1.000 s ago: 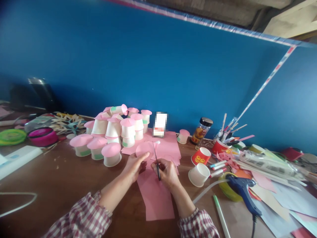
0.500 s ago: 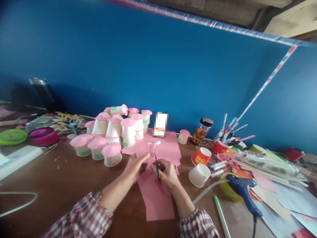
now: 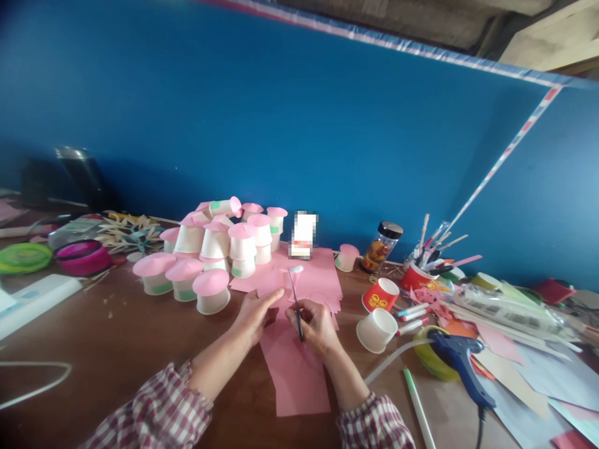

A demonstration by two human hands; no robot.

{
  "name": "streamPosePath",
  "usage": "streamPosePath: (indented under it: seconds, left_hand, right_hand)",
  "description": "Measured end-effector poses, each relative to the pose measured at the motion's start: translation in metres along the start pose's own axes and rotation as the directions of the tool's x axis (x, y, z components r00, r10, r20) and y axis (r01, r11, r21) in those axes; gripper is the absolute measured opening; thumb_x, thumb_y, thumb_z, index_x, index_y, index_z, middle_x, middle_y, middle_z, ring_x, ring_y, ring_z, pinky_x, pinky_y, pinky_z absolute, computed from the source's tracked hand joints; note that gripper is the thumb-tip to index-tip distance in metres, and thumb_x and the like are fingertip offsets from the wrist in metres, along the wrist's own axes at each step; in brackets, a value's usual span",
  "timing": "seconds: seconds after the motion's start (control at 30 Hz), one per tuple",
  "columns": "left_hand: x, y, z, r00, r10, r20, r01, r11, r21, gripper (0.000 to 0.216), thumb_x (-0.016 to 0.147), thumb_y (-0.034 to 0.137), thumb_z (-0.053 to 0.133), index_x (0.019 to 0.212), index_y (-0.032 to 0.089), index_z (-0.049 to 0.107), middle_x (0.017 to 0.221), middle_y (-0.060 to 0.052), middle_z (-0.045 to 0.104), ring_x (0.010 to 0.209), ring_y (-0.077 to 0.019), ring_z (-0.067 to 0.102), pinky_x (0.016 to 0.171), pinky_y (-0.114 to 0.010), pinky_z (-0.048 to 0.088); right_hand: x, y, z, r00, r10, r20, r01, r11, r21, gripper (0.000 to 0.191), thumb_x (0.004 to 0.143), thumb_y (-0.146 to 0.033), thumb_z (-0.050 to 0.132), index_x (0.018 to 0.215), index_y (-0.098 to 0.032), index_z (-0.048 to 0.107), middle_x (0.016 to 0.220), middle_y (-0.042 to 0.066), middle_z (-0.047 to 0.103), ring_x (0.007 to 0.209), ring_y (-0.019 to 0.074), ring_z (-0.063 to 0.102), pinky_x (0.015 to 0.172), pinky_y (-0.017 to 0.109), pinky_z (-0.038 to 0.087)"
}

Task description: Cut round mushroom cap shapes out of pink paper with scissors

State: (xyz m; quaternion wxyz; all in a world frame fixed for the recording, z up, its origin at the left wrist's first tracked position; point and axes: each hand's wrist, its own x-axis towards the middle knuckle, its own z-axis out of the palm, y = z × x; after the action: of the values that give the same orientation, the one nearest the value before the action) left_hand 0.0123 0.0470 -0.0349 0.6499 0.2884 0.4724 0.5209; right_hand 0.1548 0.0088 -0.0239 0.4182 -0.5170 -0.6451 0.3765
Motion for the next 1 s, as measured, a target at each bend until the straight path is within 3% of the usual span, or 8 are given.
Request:
streamPosePath:
  seconds: [0.57,1.0]
  left_hand:
    - [0.002,0.001,-0.002,0.998,-0.045,-0.044,0.047,0.998,0.036,0.049,0.054,0.043,0.078,0.092,0.015,0.064,0.070,-0.004,0.063,0.052,-0.0137,0.057,0.047,-0.025,0.041]
    - [-0.004,0.012,0.005,0.997,-0.077,-0.013,0.078,0.997,0.027,0.046,0.052,0.035,0.078,0.089,0.010,0.067,0.071,-0.009,0.066,0.056,-0.0176,0.060,0.056,-0.031,0.046]
  right_hand:
    - [0.000,-0.002,-0.001,1.000,0.019,0.023,-0.019,1.000,0.000,0.017,0.076,-0.030,0.063,0.079,-0.013,0.065,0.056,-0.002,0.049,0.049,0.0095,0.039,0.046,0.021,0.031]
    - [0.001,-0.001,0.000,0.997,0.064,0.036,-0.067,0.993,0.101,0.022,0.076,-0.033,0.064,0.085,-0.013,0.064,0.057,-0.003,0.051,0.047,0.0089,0.040,0.045,0.021,0.033]
